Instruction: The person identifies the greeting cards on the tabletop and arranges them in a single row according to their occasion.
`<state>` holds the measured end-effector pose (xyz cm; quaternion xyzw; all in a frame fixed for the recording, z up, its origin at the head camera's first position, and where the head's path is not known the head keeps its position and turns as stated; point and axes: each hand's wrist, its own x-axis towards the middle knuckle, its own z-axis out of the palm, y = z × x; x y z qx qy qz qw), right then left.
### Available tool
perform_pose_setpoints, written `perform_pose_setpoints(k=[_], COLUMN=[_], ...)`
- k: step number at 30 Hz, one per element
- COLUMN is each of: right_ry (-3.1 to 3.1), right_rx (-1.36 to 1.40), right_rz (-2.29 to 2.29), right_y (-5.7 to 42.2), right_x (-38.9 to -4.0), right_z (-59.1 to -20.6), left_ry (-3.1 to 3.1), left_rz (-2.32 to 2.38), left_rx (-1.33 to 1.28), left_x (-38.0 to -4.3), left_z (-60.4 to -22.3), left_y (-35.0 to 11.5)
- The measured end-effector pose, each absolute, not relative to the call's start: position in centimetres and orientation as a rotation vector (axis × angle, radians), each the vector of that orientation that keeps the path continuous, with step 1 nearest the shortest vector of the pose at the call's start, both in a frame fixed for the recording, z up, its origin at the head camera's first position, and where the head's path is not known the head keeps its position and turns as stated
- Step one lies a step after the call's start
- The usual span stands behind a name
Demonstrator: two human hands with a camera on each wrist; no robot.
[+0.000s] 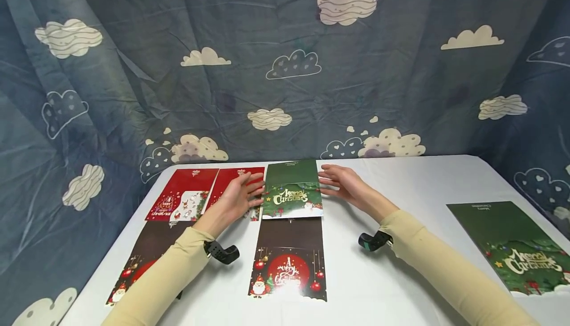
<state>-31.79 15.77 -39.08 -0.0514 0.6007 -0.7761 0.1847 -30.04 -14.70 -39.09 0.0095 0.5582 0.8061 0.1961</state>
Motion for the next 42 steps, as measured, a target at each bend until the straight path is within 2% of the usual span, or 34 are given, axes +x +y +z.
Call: perform_pose_setpoints(k=[15,42], right_ry=[1.682,1.634], right_rx=[-0.106,-0.126], right_rz=[-2.127,-2.161], right_y=[15.7,15.3], right_x=[-32.3,-31.9], right_z=[-40.5,-40.9], left_ry=[1.613,1.736], left_rz=[2.208,2.126], left_rx=[-0.062,-0.035], left_x=[-30.1,-30.1], left_z=[-39.4,-39.4], left_y=[-14.6,-15.2])
